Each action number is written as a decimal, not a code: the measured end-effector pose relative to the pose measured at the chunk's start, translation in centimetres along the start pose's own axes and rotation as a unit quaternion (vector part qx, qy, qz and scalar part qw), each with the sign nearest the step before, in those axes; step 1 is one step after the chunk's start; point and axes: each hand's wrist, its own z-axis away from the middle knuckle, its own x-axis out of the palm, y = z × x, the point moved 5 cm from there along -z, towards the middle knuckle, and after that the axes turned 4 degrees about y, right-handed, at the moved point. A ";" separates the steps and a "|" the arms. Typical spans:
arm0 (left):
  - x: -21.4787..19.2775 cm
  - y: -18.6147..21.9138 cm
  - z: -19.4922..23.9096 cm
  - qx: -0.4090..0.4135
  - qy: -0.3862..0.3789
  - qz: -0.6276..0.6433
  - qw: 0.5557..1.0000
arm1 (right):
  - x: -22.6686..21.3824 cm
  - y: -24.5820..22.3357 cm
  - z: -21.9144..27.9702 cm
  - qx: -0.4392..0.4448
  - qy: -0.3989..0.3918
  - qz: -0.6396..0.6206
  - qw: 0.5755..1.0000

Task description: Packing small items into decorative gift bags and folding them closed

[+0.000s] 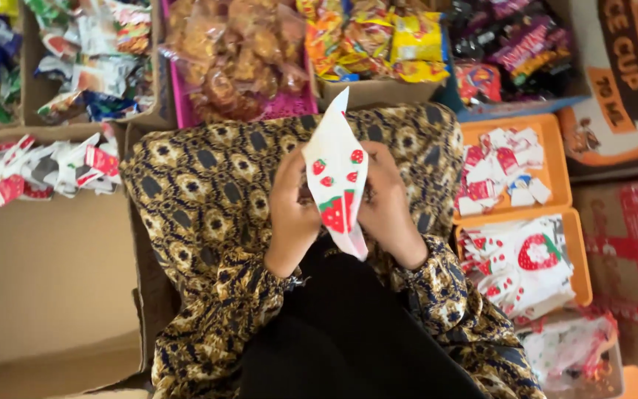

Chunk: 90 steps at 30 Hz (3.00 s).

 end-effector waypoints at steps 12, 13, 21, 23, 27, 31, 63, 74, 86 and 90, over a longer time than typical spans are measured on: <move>-9.1 -1.5 -4.0 0.035 -0.099 0.013 0.994 | 8.4 2.7 -5.3 0.034 -0.209 -0.137 0.968; -9.9 -1.9 -3.9 -0.002 -0.120 0.057 0.991 | 9.4 3.5 -5.4 0.083 -0.227 -0.232 0.942; -17.9 -3.9 -4.9 -0.118 0.033 0.065 0.990 | 16.4 13.0 -11.7 0.219 -0.094 -0.246 0.940; -19.4 -4.9 -4.9 -0.130 0.064 0.071 0.987 | 19.0 19.1 -13.0 0.246 -0.069 -0.192 0.948; -21.6 -6.8 -4.8 -0.115 0.102 0.079 0.985 | 25.0 29.4 -13.8 0.155 -0.124 0.072 0.977; -22.1 -8.0 -4.7 -0.125 0.119 0.099 0.980 | 30.8 34.3 -13.6 0.109 -0.231 0.281 0.925; -10.5 -1.5 -7.6 -0.130 -0.029 -0.026 0.991 | 6.9 1.4 -8.7 0.045 -0.006 -0.061 0.997; -7.8 1.3 -7.4 -0.023 -0.108 -0.038 0.993 | 9.8 -5.4 -7.0 -0.230 -0.156 0.103 0.955; -7.7 2.0 -7.8 0.030 -0.119 -0.003 0.992 | 9.1 -4.5 -5.0 -0.212 -0.200 0.112 0.950; -8.0 0.7 -7.6 0.032 -0.116 0.029 0.992 | 7.6 -3.8 -5.7 -0.174 -0.140 0.042 0.974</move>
